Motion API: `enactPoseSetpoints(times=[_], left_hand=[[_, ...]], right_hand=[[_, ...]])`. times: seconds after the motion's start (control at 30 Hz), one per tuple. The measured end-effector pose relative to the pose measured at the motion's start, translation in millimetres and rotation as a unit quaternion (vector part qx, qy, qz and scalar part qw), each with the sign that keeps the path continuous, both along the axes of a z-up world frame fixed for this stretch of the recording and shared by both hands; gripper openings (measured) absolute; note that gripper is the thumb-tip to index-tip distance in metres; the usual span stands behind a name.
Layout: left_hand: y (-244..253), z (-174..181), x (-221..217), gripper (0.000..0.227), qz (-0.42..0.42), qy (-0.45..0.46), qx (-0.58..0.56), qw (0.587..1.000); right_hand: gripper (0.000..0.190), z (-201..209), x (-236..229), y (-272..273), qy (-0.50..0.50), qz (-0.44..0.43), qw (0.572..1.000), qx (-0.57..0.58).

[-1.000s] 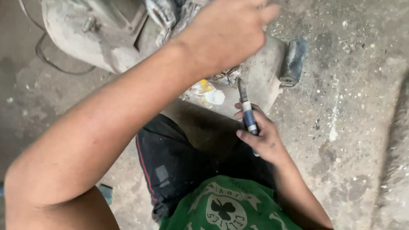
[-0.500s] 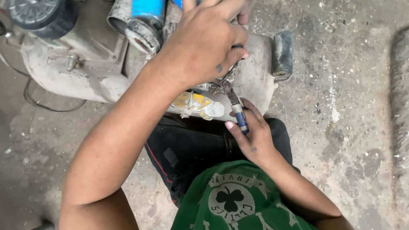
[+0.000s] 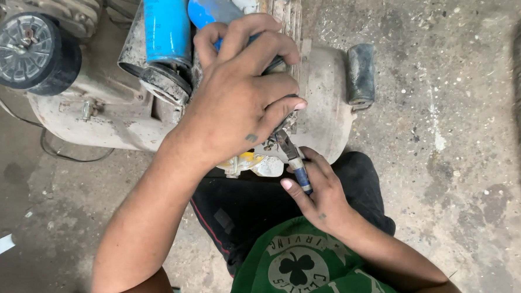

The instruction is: The person uses pliers to manipulate and adjust a small metal component on a dirty, stationary machine. They repeatedly grip, twist, and reposition the part with the tool while seated on the floor.

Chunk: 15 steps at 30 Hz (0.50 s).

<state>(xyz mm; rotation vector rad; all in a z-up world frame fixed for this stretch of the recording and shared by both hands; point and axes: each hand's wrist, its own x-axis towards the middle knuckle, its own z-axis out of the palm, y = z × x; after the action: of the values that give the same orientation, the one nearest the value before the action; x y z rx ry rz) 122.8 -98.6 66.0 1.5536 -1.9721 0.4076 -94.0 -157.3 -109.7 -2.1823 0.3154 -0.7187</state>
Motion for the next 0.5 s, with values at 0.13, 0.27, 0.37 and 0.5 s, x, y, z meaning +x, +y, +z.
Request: enactPoseSetpoints(times=[0.13, 0.27, 0.37, 0.5], left_hand=[[3.4, 8.4, -7.9, 0.029, 0.006, -0.007, 0.012, 1.0], [15.3, 24.3, -35.0, 0.03, 0.102, -0.167, 0.106, 0.975], [15.7, 24.8, -44.1, 0.027, 0.12, -0.367, 0.146, 0.911], [19.4, 31.9, -40.1, 0.013, 0.071, -0.48, 0.159, 0.86]], right_hand=[[0.032, -2.5, 4.2, -6.9, -0.008, 0.001, 0.999, 0.034], [0.037, -1.2, 1.1, -20.1, -0.03, -0.012, 0.999, -0.039], [0.037, 4.4, -3.5, -29.4, -0.047, -0.025, 0.997, -0.057], [0.033, 10.1, -8.1, -35.6, -0.051, -0.028, 0.997, -0.048]])
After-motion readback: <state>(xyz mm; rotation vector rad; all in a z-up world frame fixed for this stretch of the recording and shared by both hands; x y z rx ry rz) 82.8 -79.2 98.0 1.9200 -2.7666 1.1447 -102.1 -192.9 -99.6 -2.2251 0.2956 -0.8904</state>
